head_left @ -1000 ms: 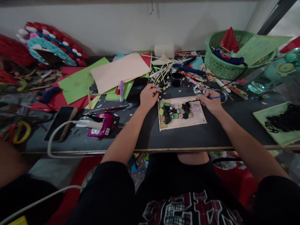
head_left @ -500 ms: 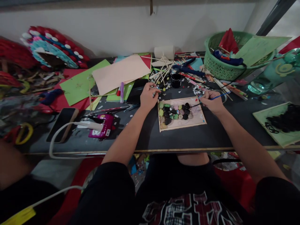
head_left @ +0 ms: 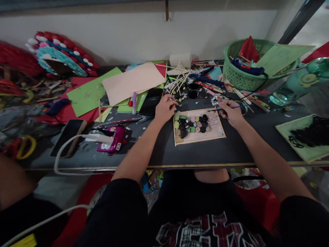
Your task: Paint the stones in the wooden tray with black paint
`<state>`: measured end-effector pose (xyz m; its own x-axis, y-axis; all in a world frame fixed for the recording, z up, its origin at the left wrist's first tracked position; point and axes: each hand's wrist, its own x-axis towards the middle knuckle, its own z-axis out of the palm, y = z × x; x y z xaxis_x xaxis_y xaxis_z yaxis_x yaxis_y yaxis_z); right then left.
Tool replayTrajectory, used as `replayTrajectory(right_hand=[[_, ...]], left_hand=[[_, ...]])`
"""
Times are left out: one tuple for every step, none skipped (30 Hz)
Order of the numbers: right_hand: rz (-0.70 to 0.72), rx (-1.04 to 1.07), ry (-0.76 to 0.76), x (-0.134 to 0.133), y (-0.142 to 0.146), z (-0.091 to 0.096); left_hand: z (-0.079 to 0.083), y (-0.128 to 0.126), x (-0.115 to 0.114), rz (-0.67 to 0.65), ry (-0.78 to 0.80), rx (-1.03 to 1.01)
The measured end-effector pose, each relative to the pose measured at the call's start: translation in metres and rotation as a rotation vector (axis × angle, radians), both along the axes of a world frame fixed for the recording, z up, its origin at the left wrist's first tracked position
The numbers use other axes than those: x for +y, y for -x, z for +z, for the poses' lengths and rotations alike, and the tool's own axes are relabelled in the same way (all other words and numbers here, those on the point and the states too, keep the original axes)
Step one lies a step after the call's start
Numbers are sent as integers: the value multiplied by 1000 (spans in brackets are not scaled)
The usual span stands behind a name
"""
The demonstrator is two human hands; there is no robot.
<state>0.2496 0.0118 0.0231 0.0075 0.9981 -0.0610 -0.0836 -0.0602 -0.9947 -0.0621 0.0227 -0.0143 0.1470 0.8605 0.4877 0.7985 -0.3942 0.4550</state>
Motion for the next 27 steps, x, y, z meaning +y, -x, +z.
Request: replayTrajectory(right_hand=[[6,-10,0,0,0,0],[13,-16,-2,0,0,1],[20,-17,-7,-1,0,1],[21,-16,-16,-1,0,1],[15,-16,-30,-2,0,1],[0,-17,-46,-3,1,0],[-21,-21,-60,-3,1,0],[-43,-28,-69,-4,2,-1],[-65,-35,-70,-5,2,-2],[-85,-40,-63,-5,3,-2],[-99,-43,-50,-6,4,-3],[-108,-44,-38,-6,4,-3],[-115,-43,-30,-6,5,-4],[-119,-40,-26,-7,5,-4],[-124,-37,-26,-7,6,-3],[-131,-36,-28,-7,6,-3],[-141,-38,-29,-7,7,-2],[-155,-42,-28,-7,7,-2],[-170,-48,-26,-7,7,-2],[-186,-54,-22,-7,6,-2],[-199,-60,-22,-7,6,-2],[-204,-67,-25,-6,6,-3],[-203,-72,-30,-6,5,-4],[-193,-74,-32,-7,5,-4],[-174,-79,-33,-7,5,-5],[-151,-86,-30,-8,5,-5],[-126,-95,-26,-8,6,-5]], left_hand=[[0,0,0,-19,12,14],[0,0,0,-40,23,31],[0,0,0,-60,31,50],[0,0,0,-77,37,67],[0,0,0,-92,42,81],[-1,0,0,-103,47,91],[-1,0,0,-111,54,98],[-1,0,1,-116,60,103],[-1,0,1,-117,67,106],[-1,1,1,-115,73,107],[-1,1,1,-112,78,109],[-1,1,1,-110,81,110],[-1,1,1,-110,84,111],[0,1,1,-110,85,113],[0,1,1,-112,84,114],[0,1,1,-113,83,115],[0,1,2,-115,81,115],[0,1,2,-118,80,115],[-1,1,2,-121,82,116],[-1,1,3,-124,84,117],[-2,1,3,-124,86,117],[-2,1,4,-122,86,119],[-2,2,4,-118,85,120],[-3,2,4,-116,83,120],[-3,2,4,-115,79,120],[-3,2,4,-117,75,119],[-3,2,4,-121,72,119]])
